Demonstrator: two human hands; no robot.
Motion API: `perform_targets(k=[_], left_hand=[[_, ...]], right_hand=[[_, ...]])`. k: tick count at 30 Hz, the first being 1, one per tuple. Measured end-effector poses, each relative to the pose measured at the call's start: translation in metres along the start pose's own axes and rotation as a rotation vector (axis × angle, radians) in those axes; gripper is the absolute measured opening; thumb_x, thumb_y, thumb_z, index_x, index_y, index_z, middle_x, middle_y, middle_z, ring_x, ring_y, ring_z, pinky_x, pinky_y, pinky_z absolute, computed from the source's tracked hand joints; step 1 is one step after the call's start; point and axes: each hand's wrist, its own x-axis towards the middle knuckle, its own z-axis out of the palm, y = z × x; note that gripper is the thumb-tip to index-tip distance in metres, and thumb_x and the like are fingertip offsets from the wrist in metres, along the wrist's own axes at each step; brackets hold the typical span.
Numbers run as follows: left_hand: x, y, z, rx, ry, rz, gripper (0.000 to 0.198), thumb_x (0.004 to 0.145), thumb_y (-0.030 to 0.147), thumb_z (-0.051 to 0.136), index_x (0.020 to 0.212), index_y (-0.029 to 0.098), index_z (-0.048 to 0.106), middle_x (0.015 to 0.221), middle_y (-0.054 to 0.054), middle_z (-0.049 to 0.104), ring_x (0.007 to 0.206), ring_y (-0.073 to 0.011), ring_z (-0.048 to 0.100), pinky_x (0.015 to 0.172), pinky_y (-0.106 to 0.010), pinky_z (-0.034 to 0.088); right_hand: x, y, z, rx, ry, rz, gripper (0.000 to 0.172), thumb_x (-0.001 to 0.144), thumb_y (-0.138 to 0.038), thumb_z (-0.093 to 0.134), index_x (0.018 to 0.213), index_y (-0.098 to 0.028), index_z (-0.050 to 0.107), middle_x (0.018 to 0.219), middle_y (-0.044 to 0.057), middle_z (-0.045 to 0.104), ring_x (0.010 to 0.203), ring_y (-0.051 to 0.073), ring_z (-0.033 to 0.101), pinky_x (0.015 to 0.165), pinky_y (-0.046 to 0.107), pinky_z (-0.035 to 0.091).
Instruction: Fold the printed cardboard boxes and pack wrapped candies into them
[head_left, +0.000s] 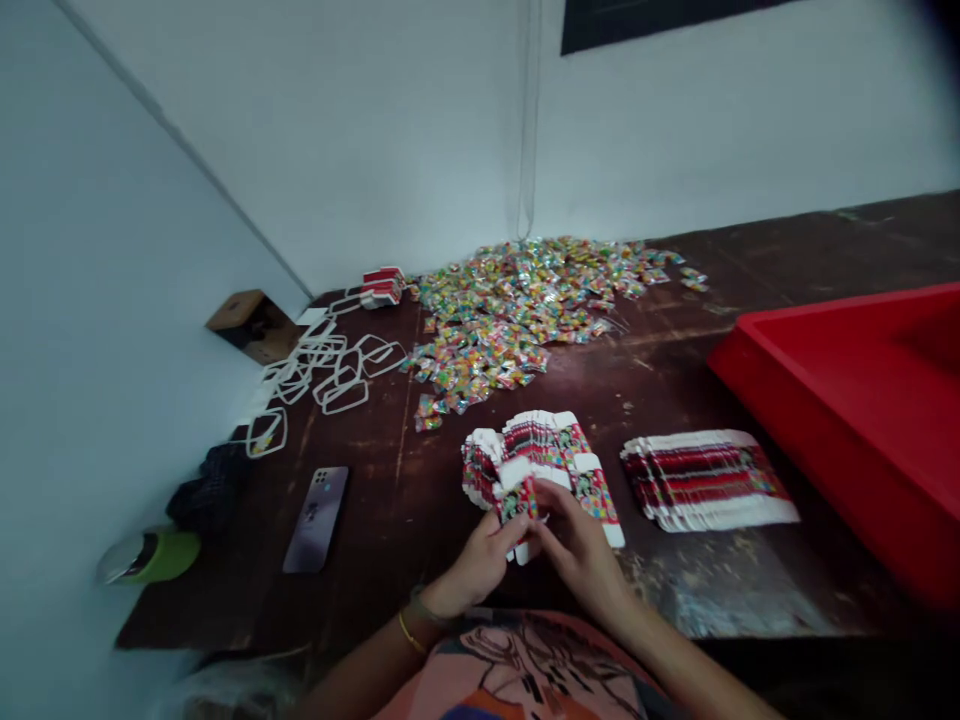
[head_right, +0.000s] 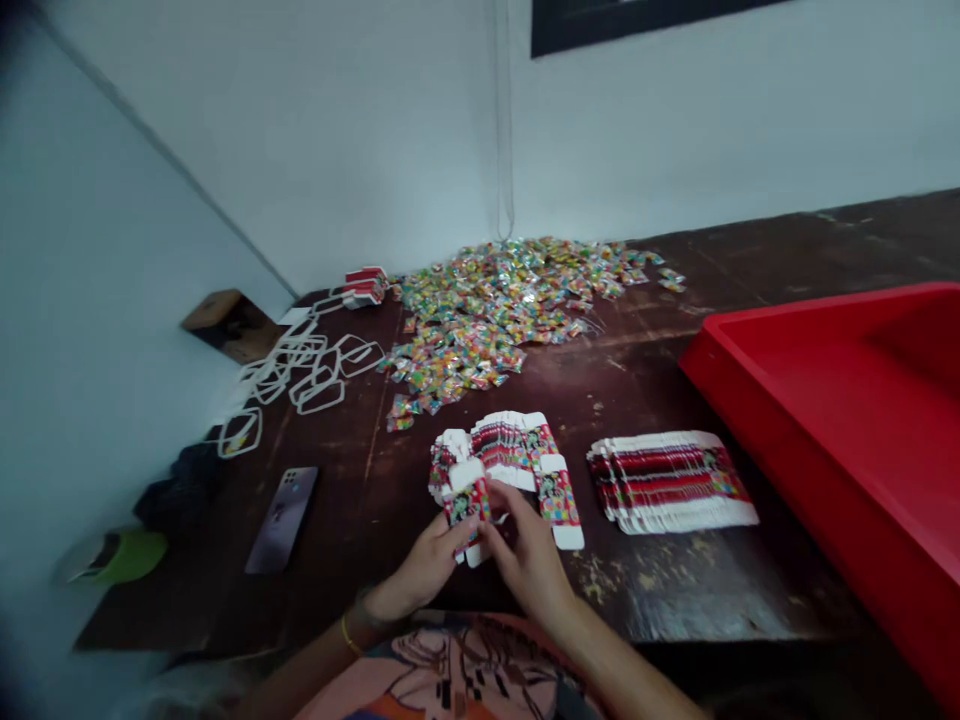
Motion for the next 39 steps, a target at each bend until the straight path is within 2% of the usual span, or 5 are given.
perform_targets(k=[4,13,24,33,39], left_hand=[[-0.007,-0.003,-0.002,0.001,-0.140,-0.158,0.031,0.066,0.030,0.069,0.091,0.014,0.063,0.072,0.001,0.058,0.064,-0.0109,0.046,0.062,-0.025,0.035],[-0.019,0.016,-0.001,0.095,-0.586,-0.178,0.027,0.062,0.030,0.073,0.082,0.014,0.063,0.074,-0.001,0.060,0.066,-0.0126,0.051,0.065,-0.025,0.039],[-0.018,-0.029,-0.005,0.244,0.018,0.188,0.043,0.080,0.041,0.064,0.110,0.018,0.044,0.085,-0.003,0.065,0.071,-0.0133,0.057,0.067,-0.023,0.044],[-0.030,-0.038,-0.017,0.628,-0.178,0.413,0.051,0.083,0.034,0.059,0.125,0.017,0.034,0.074,0.002,0.059,0.062,-0.0106,0.050,0.063,-0.022,0.039],[-0.035,-0.032,-0.017,0.752,-0.204,0.427,0.022,0.086,0.034,0.054,0.099,0.017,0.056,0.069,0.001,0.057,0.061,-0.0103,0.048,0.060,-0.021,0.035]], right_hand=[[-0.008,-0.009,-0.008,-0.351,0.001,-0.283,0.030,0.084,-0.025,0.061,0.114,-0.030,0.062,0.129,0.009,0.054,0.120,0.030,0.047,0.099,0.053,0.039],[0.011,-0.039,-0.037,-0.067,-0.609,-0.115,0.013,0.083,-0.033,0.065,0.078,-0.022,0.068,0.132,0.008,0.051,0.115,0.027,0.053,0.093,0.042,0.047],[-0.025,-0.015,-0.010,0.450,-0.252,0.343,0.026,0.086,-0.033,0.061,0.104,-0.023,0.045,0.083,-0.001,0.063,0.068,0.012,0.056,0.061,0.022,0.045],[-0.039,0.017,-0.015,1.100,-0.400,0.925,0.029,0.071,-0.025,0.077,0.091,-0.017,0.058,0.067,-0.005,0.059,0.050,0.003,0.052,0.050,0.013,0.043],[-0.025,0.014,-0.019,0.798,-0.471,0.787,0.025,0.064,-0.028,0.080,0.077,-0.015,0.063,0.070,-0.002,0.062,0.050,0.005,0.053,0.054,0.019,0.048]])
